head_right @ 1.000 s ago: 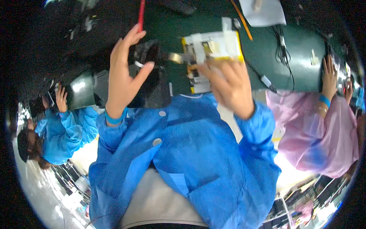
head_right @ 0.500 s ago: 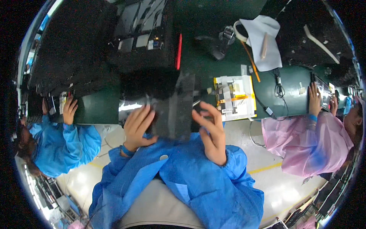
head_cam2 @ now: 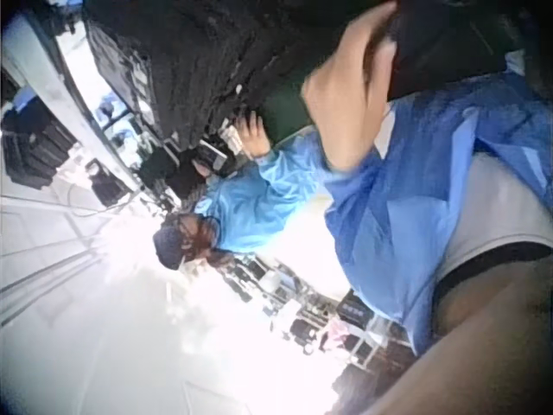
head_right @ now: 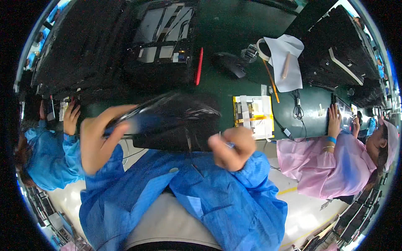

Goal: The person tests tablets by connecting cables and tapping on the screens to run diagnostics, peels protective film from the displays, and marks the tablet frames with a marker before placing them onto stacks.

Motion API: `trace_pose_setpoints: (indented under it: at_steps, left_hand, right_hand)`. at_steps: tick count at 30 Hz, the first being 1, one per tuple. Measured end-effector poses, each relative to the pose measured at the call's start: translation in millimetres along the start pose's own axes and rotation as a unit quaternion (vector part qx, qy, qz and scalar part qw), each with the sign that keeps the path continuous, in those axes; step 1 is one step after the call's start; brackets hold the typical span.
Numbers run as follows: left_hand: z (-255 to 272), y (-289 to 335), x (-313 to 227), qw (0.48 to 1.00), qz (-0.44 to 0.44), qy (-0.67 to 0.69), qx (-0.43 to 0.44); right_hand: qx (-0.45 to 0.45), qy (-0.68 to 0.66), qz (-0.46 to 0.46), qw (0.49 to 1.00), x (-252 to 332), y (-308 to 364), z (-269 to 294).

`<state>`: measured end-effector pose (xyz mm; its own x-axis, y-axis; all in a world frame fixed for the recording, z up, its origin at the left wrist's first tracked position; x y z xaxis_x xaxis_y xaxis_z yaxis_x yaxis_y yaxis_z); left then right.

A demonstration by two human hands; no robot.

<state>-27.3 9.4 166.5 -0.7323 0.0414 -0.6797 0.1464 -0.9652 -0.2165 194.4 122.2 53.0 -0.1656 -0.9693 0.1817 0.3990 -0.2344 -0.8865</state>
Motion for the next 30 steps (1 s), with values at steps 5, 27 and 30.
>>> trace_pose_setpoints:
  at_steps: [5, 27, 30]
  left_hand:
    - [-50, -57, 75, 0.963, -0.003, 0.084, 0.258]
    - [-86, 51, 67, 0.835, -0.457, -0.246, -0.184]
    - [-131, 50, 63, 0.887, -0.355, -0.290, -0.048]
  right_hand:
    - [0.208, 0.052, 0.016, 0.977, 19, 6, -43]
    - [0.404, 0.314, 0.215, 0.832, -184, 6, -203]
    - [0.562, 0.363, 0.188, 0.719, -178, -9, -198]
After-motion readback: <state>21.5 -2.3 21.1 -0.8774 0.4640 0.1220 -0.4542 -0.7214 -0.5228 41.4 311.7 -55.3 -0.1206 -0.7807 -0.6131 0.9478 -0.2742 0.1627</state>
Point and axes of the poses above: each hand's wrist, its own y-axis away from the middle knuckle, its own z-axis out of the back of the hand, x = y × z, the point moved 3 cm from there along -y, towards the middle knuckle, and after that the axes turned 8 degrees about y, right-handed, at the moved point
